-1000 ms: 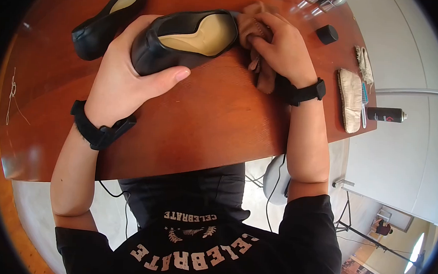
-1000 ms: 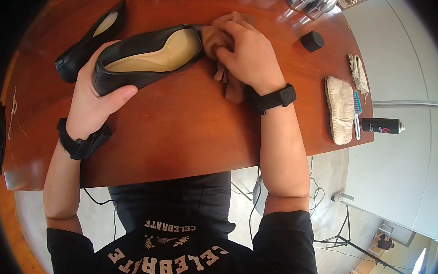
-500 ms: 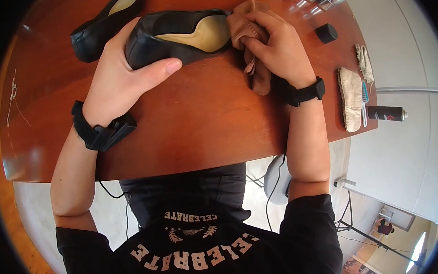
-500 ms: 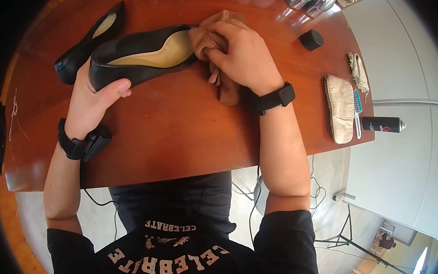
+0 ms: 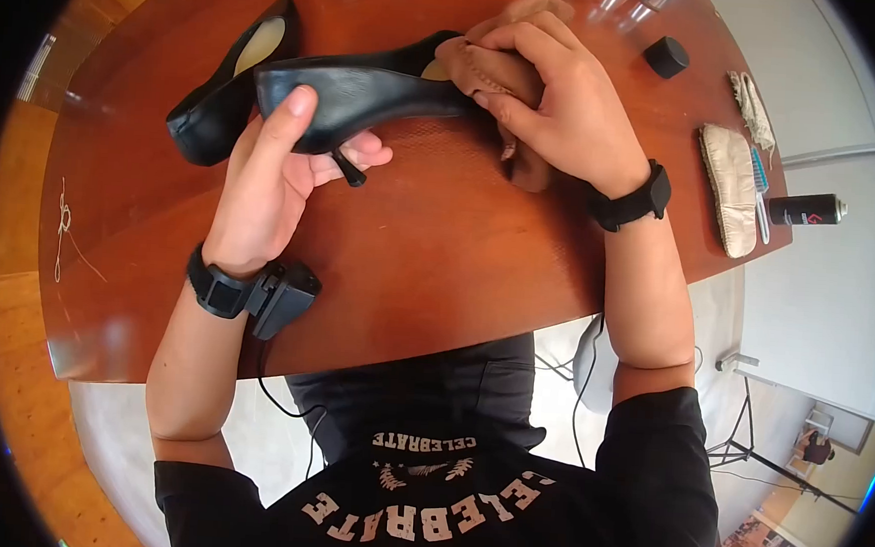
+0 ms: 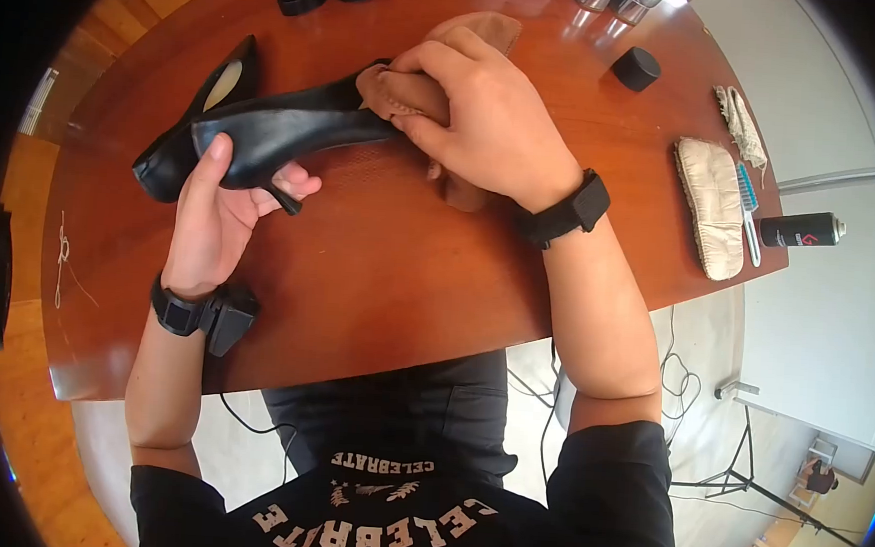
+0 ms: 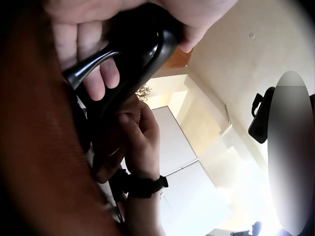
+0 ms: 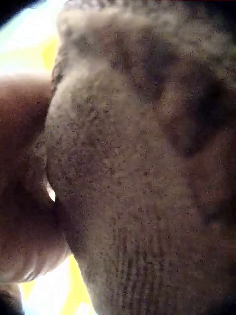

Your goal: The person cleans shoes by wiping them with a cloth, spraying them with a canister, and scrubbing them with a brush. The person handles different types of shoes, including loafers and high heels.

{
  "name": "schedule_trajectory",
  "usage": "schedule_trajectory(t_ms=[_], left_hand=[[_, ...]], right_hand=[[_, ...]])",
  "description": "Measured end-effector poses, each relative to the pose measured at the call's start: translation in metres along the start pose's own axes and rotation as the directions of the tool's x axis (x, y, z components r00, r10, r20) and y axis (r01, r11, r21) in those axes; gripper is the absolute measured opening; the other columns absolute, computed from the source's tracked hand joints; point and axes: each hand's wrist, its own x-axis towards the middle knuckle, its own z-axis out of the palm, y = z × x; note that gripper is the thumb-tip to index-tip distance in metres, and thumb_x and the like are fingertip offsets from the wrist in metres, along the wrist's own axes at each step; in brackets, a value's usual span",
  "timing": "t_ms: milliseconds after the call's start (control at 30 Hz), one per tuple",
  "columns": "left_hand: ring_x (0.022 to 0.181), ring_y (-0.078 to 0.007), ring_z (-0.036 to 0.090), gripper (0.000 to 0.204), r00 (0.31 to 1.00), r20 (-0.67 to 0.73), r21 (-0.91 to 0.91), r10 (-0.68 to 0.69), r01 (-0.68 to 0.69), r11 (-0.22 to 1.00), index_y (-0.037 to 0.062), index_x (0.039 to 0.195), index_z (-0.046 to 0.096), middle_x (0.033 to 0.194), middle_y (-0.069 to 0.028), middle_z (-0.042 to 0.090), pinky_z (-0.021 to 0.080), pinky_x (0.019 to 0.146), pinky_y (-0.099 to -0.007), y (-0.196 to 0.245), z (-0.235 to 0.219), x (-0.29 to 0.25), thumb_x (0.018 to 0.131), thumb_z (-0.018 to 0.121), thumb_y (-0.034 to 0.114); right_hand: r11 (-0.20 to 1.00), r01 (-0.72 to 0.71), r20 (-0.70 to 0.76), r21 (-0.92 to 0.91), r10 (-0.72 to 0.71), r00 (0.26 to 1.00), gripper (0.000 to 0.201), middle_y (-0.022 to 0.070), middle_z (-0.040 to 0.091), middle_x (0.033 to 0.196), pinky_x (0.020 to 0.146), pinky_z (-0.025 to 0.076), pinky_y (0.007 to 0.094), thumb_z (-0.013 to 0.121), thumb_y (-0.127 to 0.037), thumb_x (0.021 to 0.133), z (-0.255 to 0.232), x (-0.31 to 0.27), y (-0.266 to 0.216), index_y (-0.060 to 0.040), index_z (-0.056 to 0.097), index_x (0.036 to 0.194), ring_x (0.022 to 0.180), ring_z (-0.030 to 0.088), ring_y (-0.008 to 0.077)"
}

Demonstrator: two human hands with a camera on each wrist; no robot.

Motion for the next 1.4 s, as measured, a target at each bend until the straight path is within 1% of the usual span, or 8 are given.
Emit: schedule_trajectory(t_ms=[33, 267, 400, 500, 733, 967, 1300, 1400], left_hand=[[0.095, -0.0251, 0.072, 0.053, 1.0, 0.015, -0.026, -0.003, 0.003, 1.0, -0.0054, 0.125, 0.059, 0.106, -0.0138, 0.072, 0.058, 0.093, -0.0438, 0.0, -0.003, 0.001, 0.107, 0.049, 0.043], [0.096, -0.0267, 0.073, 0.055, 1.0, 0.007, -0.125, -0.009, 0.01, 0.992, -0.0041, 0.126, 0.06, 0.103, -0.0148, 0.073, 0.057, 0.096, -0.0466, -0.005, -0.007, 0.003, 0.108, 0.045, 0.046], [0.098, -0.0287, 0.072, 0.058, 1.0, 0.006, -0.128, -0.023, 0.024, 0.991, -0.0033, 0.128, 0.057, 0.105, -0.0159, 0.072, 0.055, 0.099, -0.0479, -0.008, -0.007, 0.002, 0.108, 0.04, 0.048], [0.107, -0.0338, 0.07, 0.066, 0.998, 0.066, -0.165, -0.014, 0.025, 0.986, -0.0024, 0.135, 0.051, 0.114, -0.0189, 0.07, 0.051, 0.105, -0.0506, -0.014, -0.01, 0.003, 0.108, 0.034, 0.054], [0.122, -0.0416, 0.062, 0.072, 0.98, 0.197, -0.184, -0.011, 0.048, 0.982, -0.0017, 0.146, 0.042, 0.134, -0.0224, 0.061, 0.041, 0.112, -0.0522, -0.013, 0.0, 0.002, 0.104, 0.037, 0.056], [0.131, -0.043, 0.055, 0.069, 0.986, 0.165, -0.164, 0.018, 0.01, 0.986, 0.0044, 0.159, 0.023, 0.151, -0.0187, 0.048, 0.04, 0.113, -0.0468, -0.01, 0.012, -0.001, 0.106, 0.044, 0.043], [0.141, -0.0199, 0.041, 0.071, 0.985, 0.173, -0.093, -0.007, 0.023, 0.995, 0.0022, 0.159, 0.022, 0.153, -0.0107, 0.042, 0.034, 0.116, -0.0412, -0.016, 0.006, -0.003, 0.102, 0.056, 0.025], [0.14, -0.0209, 0.043, 0.07, 0.982, 0.186, -0.068, -0.019, 0.032, 0.997, -0.001, 0.157, 0.025, 0.151, -0.0115, 0.044, 0.034, 0.116, -0.0401, -0.016, 0.006, -0.002, 0.101, 0.057, 0.027]], right_hand=[[1.0, 0.028, -0.032, -0.003, -0.028, 0.999, 0.038, 0.0179, 0.064, 0.109, 0.09, 0.052, 0.0385, 0.071, -0.013, 0.08, 0.001, 0.0, 0.002, -0.0011, 0.063, 0.115, 0.103, 0.064, 0.0365], [0.867, -0.415, -0.118, -0.277, 0.398, 0.91, 0.038, 0.0169, 0.067, 0.106, 0.087, 0.052, 0.042, 0.067, -0.014, 0.081, -0.007, -0.006, 0.028, -0.0029, 0.065, 0.117, 0.1, 0.065, 0.0383], [0.942, -0.333, -0.06, -0.043, 0.33, 0.942, 0.033, 0.0176, 0.066, 0.109, 0.089, 0.053, 0.0447, 0.069, -0.017, 0.079, -0.003, -0.005, 0.025, -0.0041, 0.067, 0.109, 0.101, 0.065, 0.0395], [0.992, -0.122, -0.088, 0.008, 0.122, 0.989, 0.032, 0.0152, 0.066, 0.107, 0.089, 0.053, 0.0431, 0.071, -0.016, 0.078, 0.006, -0.001, 0.004, -0.0044, 0.066, 0.108, 0.102, 0.063, 0.0375], [0.961, 0.175, -0.115, 0.213, -0.153, 0.982, 0.036, 0.012, 0.064, 0.11, 0.084, 0.054, 0.0415, 0.076, -0.007, 0.071, 0.009, 0.003, -0.026, -0.0056, 0.065, 0.105, 0.103, 0.063, 0.0347], [0.97, -0.221, -0.035, -0.097, 0.218, 0.975, 0.033, 0.0137, 0.066, 0.11, 0.086, 0.055, 0.0434, 0.07, -0.019, 0.079, 0.0, -0.003, -0.008, -0.0056, 0.069, 0.108, 0.103, 0.064, 0.0372], [0.972, 0.079, 0.013, 0.223, -0.084, 0.996, 0.037, 0.0145, 0.063, 0.115, 0.088, 0.053, 0.0432, 0.074, -0.019, 0.077, 0.005, 0.0, -0.019, -0.0036, 0.064, 0.109, 0.1, 0.062, 0.0382], [0.984, -0.043, 0.075, 0.173, 0.031, 0.997, 0.034, 0.0152, 0.064, 0.113, 0.088, 0.053, 0.0428, 0.073, -0.021, 0.078, 0.002, 0.001, -0.017, -0.0028, 0.064, 0.106, 0.102, 0.063, 0.0381]])
